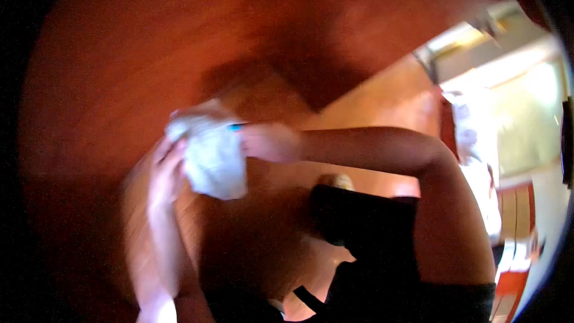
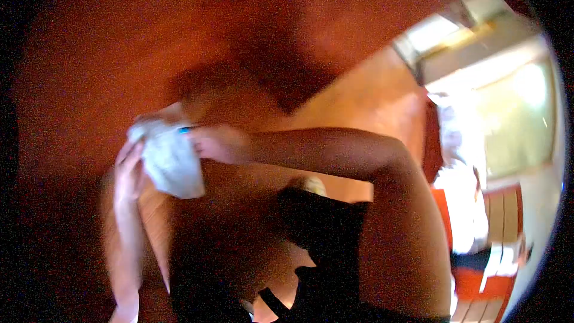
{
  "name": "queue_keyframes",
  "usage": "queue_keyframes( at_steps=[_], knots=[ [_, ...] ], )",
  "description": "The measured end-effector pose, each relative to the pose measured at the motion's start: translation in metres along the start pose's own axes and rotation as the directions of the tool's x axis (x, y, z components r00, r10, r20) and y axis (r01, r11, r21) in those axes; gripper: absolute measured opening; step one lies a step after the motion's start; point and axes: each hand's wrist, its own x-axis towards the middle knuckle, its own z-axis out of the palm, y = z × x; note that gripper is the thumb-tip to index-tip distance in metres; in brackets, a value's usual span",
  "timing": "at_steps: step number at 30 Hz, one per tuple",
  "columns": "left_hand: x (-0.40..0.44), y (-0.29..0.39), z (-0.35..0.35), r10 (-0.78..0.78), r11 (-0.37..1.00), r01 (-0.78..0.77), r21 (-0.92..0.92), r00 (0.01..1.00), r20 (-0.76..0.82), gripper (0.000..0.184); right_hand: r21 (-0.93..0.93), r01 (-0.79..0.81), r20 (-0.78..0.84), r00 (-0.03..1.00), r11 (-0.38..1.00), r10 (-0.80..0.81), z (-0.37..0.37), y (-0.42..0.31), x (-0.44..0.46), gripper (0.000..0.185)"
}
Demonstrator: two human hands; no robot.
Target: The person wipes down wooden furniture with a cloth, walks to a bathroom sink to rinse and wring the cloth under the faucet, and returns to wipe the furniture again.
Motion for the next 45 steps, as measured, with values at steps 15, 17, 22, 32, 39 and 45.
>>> queue_keyframes(
  at_steps=[15, 17, 22, 32, 39, 45],
  knots=[
    [0.012, -0.064, 0.011, 0.295, 0.667, -0.347, 0.659, 0.936, 0.194, 0.024, 0.005, 0.296, -0.303, 0.911, 0.955, -0.28, -0.021, 0.088, -0.044, 0.016],
    [0.023, -0.071, 0.009, 0.236, 0.776, -0.359, 0.518, 0.928, 0.289, 0.025, 0.105, 0.229, -0.302, 0.934, 0.968, -0.189, -0.033, 0.081, -0.054, 0.016],
    [0.019, -0.018, 0.084, 0.233, 0.64, -0.519, 0.567, 0.834, 0.5, 0.034, 0.336, 0.167, -0.279, 0.958, 0.927, -0.072, -0.063, 0.062, -0.073, 0.026],
    [0.037, -0.02, 0.112, 0.516, 0.4, -0.516, 0.758, 0.81, 0.279, 0.015, 0.646, 0.1, -0.061, 0.995, 0.757, -0.08, -0.067, 0.07, -0.036, 0.05],
    [0.058, -0.036, 0.117, 0.621, 0.405, -0.511, 0.758, 0.762, 0.182, 0.026, 0.723, 0.122, -0.089, 0.993, 0.68, -0.083, -0.074, 0.091, -0.026, 0.039],
    [0.097, -0.033, 0.147, 0.595, 0.397, -0.334, 0.855, 0.803, 0.038, 0.04, 0.948, 0.148, -0.106, 0.982, -0.282, 0.159, -0.053, 0.11, -0.006, 0.038]
  ],
)
